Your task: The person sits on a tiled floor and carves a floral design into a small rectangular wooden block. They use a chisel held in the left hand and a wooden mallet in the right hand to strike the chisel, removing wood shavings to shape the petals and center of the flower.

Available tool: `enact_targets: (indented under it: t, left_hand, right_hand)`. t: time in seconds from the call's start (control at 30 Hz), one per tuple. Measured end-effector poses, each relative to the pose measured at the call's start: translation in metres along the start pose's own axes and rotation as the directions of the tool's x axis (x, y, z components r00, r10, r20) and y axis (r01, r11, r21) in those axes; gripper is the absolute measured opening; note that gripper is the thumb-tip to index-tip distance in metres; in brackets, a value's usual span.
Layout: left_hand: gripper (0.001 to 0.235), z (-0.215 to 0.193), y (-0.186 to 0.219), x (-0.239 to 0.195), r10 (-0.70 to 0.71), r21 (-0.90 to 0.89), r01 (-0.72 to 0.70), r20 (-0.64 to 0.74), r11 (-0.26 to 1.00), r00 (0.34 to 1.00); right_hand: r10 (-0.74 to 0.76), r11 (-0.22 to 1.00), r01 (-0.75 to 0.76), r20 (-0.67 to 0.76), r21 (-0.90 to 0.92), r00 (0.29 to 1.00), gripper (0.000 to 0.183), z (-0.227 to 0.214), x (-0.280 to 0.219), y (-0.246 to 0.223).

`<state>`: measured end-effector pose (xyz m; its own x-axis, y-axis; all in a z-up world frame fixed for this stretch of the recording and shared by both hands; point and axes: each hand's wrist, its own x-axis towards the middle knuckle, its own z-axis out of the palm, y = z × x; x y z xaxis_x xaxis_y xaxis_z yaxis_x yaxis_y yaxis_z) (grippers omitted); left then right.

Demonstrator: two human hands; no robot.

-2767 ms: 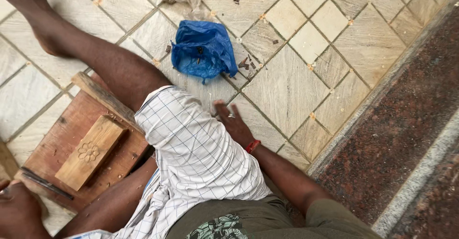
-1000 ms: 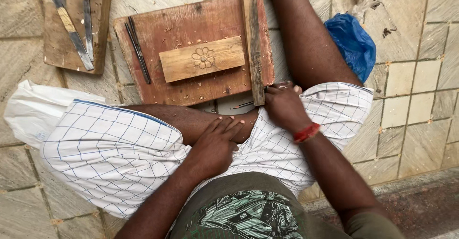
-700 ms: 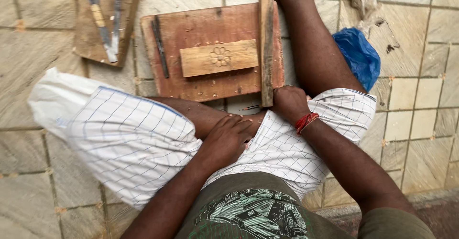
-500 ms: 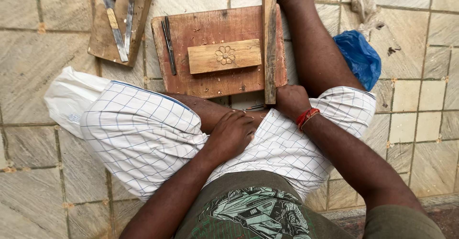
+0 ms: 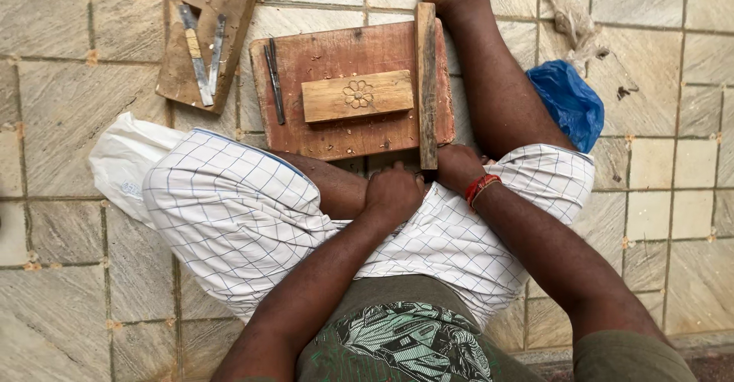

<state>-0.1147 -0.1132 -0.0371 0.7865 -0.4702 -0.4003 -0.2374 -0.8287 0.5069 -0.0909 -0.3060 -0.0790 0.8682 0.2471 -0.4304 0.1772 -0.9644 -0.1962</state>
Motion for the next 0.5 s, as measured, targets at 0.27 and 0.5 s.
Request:
enact_targets:
  t: [0.27, 0.5]
  left_hand:
    - [0.048, -0.002, -0.003, 0.005, 0.018, -0.057, -0.014, 0.075, 0.998, 0.997]
    - [0.050, -0.008, -0.002, 0.003, 0.054, -0.035, -0.050, 0.130, 0.998, 0.990]
  right_hand:
    - [-0.168, 0.978, 0.178, 0.094, -0.106, 0.981, 0.019, 0.025, 0.017, 0.023]
    - [-0.310, 0.721, 0.469, 0.368, -0.510, 0.877, 0.019, 0.001, 0.013, 0.013]
